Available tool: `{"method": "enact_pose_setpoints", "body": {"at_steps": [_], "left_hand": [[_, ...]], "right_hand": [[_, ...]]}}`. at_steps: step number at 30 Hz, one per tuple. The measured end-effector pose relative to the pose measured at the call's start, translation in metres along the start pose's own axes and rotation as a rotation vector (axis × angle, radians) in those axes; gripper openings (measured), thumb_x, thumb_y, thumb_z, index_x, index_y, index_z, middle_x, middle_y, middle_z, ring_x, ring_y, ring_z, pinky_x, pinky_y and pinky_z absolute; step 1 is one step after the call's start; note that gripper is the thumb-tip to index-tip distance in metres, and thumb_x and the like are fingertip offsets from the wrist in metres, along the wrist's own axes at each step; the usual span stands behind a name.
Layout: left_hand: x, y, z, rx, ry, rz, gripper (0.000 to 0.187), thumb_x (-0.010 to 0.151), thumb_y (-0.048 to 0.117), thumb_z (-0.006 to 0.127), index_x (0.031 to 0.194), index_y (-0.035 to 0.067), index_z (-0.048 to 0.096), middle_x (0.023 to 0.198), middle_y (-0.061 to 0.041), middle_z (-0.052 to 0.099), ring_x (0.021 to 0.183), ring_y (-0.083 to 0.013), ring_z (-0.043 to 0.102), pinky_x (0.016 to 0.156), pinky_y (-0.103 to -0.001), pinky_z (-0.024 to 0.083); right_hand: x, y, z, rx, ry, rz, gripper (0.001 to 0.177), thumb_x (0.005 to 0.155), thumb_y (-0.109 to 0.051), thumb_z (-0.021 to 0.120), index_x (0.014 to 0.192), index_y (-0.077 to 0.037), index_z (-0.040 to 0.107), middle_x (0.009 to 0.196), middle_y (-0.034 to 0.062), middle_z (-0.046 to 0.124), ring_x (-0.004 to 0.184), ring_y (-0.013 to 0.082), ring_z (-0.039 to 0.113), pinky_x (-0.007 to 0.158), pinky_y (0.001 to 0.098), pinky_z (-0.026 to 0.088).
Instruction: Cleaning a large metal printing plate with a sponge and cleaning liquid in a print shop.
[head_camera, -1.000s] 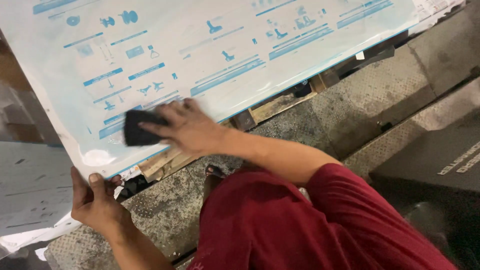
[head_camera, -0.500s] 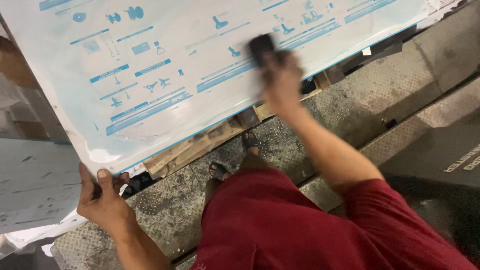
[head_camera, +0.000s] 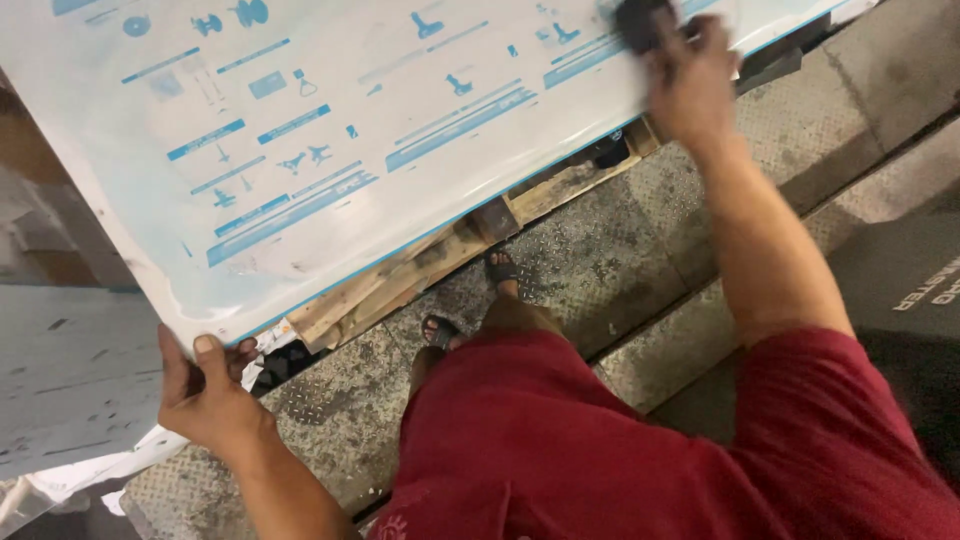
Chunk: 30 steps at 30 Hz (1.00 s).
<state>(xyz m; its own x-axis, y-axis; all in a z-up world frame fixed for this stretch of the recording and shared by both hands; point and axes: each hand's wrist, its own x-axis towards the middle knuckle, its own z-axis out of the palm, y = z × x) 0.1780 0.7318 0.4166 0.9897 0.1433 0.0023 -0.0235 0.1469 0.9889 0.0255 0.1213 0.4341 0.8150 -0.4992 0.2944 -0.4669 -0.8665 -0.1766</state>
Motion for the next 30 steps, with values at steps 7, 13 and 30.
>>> {"method": "enact_pose_setpoints", "body": {"at_steps": [7, 13, 30], "left_hand": [[0.001, 0.014, 0.002, 0.082, -0.110, 0.082, 0.044, 0.112, 0.000, 0.063, 0.152, -0.011, 0.051, 0.134, -0.022, 0.069, 0.085, -0.0203, 0.070, 0.075, -0.035, 0.063], [-0.001, 0.009, 0.003, 0.085, -0.062, 0.056, 0.053, 0.112, 0.007, 0.064, 0.159, -0.009, 0.045, 0.119, -0.022, 0.069, 0.086, -0.0201, 0.070, 0.078, -0.033, 0.062], [0.014, 0.049, 0.019, 0.374, 0.101, -0.396, 0.054, 0.098, 0.003, 0.060, 0.151, 0.003, 0.050, 0.125, -0.012, 0.070, 0.077, -0.0225, 0.071, 0.072, -0.037, 0.062]], "right_hand": [[0.041, -0.126, 0.041, 0.297, 0.087, 0.478, 0.035, 0.107, -0.033, 0.054, 0.137, -0.017, 0.060, 0.138, 0.0227, 0.046, 0.117, 0.0346, 0.057, 0.099, 0.0503, 0.052], [0.012, -0.236, 0.024, 0.220, -0.206, -0.498, 0.049, 0.097, -0.040, 0.068, 0.144, -0.025, 0.061, 0.136, 0.0216, 0.048, 0.127, 0.0383, 0.044, 0.107, 0.0606, 0.033], [0.414, -0.063, 0.150, 0.056, -0.008, 0.401, 0.038, 0.102, -0.046, 0.055, 0.127, -0.020, 0.067, 0.143, 0.0129, 0.057, 0.141, 0.0479, 0.039, 0.111, 0.0692, 0.033]]}}
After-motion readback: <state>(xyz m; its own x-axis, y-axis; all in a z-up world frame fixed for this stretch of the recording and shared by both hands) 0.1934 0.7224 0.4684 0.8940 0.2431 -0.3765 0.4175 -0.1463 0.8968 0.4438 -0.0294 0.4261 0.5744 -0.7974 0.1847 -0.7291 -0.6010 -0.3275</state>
